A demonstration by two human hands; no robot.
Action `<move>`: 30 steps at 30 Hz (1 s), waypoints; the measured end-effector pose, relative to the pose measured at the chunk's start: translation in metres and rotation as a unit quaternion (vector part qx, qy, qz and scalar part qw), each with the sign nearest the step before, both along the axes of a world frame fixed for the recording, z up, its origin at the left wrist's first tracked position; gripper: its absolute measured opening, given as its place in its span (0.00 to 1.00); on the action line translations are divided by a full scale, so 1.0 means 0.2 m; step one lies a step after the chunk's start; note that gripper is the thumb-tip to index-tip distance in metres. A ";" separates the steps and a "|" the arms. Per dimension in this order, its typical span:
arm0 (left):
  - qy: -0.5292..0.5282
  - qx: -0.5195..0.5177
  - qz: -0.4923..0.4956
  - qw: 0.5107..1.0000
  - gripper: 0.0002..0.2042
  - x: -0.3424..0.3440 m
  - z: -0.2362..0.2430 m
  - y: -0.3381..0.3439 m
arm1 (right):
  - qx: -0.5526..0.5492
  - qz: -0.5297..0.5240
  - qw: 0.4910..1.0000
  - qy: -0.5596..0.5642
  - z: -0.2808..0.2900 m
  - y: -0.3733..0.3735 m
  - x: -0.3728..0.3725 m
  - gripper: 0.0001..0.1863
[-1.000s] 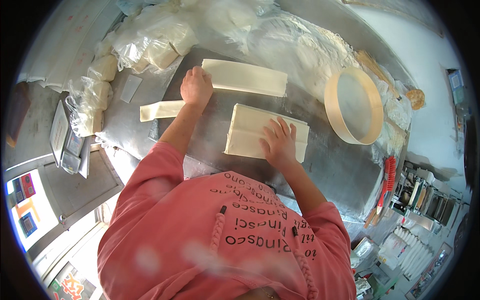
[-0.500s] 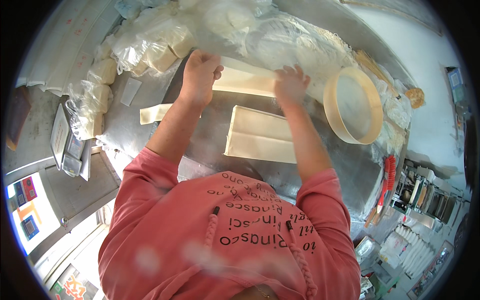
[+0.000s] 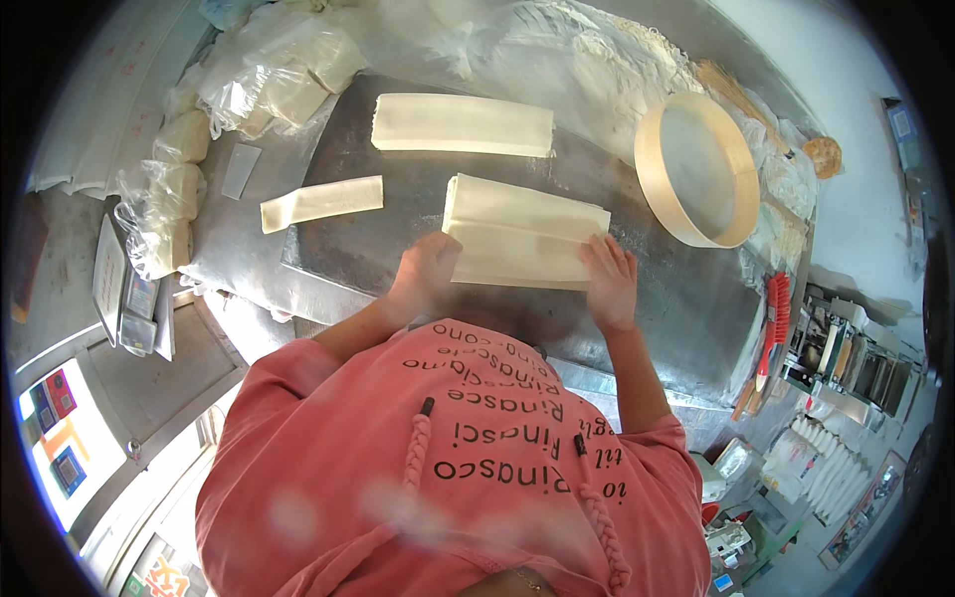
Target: The person tears thin sheets of dough into smaller pieces and places them into a bowl. They then use a red brush to sweep the work surface. Finally, they fold several rectangular sheets of dough on the counter.
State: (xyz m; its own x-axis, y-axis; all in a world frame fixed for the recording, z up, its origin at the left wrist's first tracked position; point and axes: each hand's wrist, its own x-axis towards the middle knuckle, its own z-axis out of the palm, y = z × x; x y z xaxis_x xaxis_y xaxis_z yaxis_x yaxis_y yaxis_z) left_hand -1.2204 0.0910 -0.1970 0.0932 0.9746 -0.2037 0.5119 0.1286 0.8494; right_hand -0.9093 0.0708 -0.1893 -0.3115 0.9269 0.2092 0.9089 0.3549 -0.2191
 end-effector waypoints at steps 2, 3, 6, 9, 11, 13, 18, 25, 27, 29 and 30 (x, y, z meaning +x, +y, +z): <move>0.010 0.016 -0.024 1.000 0.05 -0.01 -0.02 -0.03 | -0.006 -0.020 1.000 -0.017 -0.05 -0.05 -0.03 0.22; 0.014 0.023 -0.036 0.999 0.06 -0.02 -0.01 -0.04 | -0.002 -0.022 1.000 -0.015 -0.05 -0.06 -0.03 0.22; 0.019 0.048 -0.043 0.998 0.07 -0.02 -0.03 -0.05 | 0.007 -0.024 1.000 -0.011 -0.07 -0.07 -0.03 0.22; 0.094 0.034 -0.074 0.992 0.07 -0.02 -0.03 -0.06 | 0.000 -0.013 1.000 -0.014 -0.08 -0.08 -0.02 0.21; 0.201 0.189 -0.075 0.958 0.11 0.01 0.04 -0.07 | -0.015 -0.001 1.000 -0.019 -0.06 -0.07 -0.01 0.21; 0.257 0.275 -0.107 0.920 0.15 0.04 0.09 -0.07 | -0.028 -0.005 1.000 -0.008 0.05 -0.07 -0.08 0.23; 0.251 0.262 -0.231 0.903 0.16 0.03 0.11 0.04 | -0.058 0.024 0.998 0.000 0.05 -0.01 -0.20 0.25; 0.270 0.174 0.187 0.928 0.06 -0.30 0.09 0.71 | 0.004 0.032 0.996 0.078 0.03 0.17 -0.28 0.15; 0.280 0.147 0.171 0.933 0.07 -0.31 0.09 0.75 | 0.027 0.048 0.994 0.092 0.03 0.23 -0.33 0.14; 0.292 0.137 0.161 0.933 0.07 -0.31 0.07 0.77 | 0.025 0.066 0.992 0.102 0.02 0.29 -0.39 0.14; 0.299 0.142 0.158 0.931 0.07 -0.30 0.06 0.78 | 0.029 0.075 0.991 0.109 0.01 0.32 -0.42 0.15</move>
State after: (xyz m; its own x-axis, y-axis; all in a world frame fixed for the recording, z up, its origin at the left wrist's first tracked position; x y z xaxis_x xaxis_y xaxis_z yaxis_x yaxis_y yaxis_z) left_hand -1.2810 0.2467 -0.1844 -0.2542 0.9566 0.1421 0.8781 0.1668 0.4484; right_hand -0.9941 0.1356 -0.1867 -0.3860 0.8584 0.3378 0.7785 0.4996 -0.3799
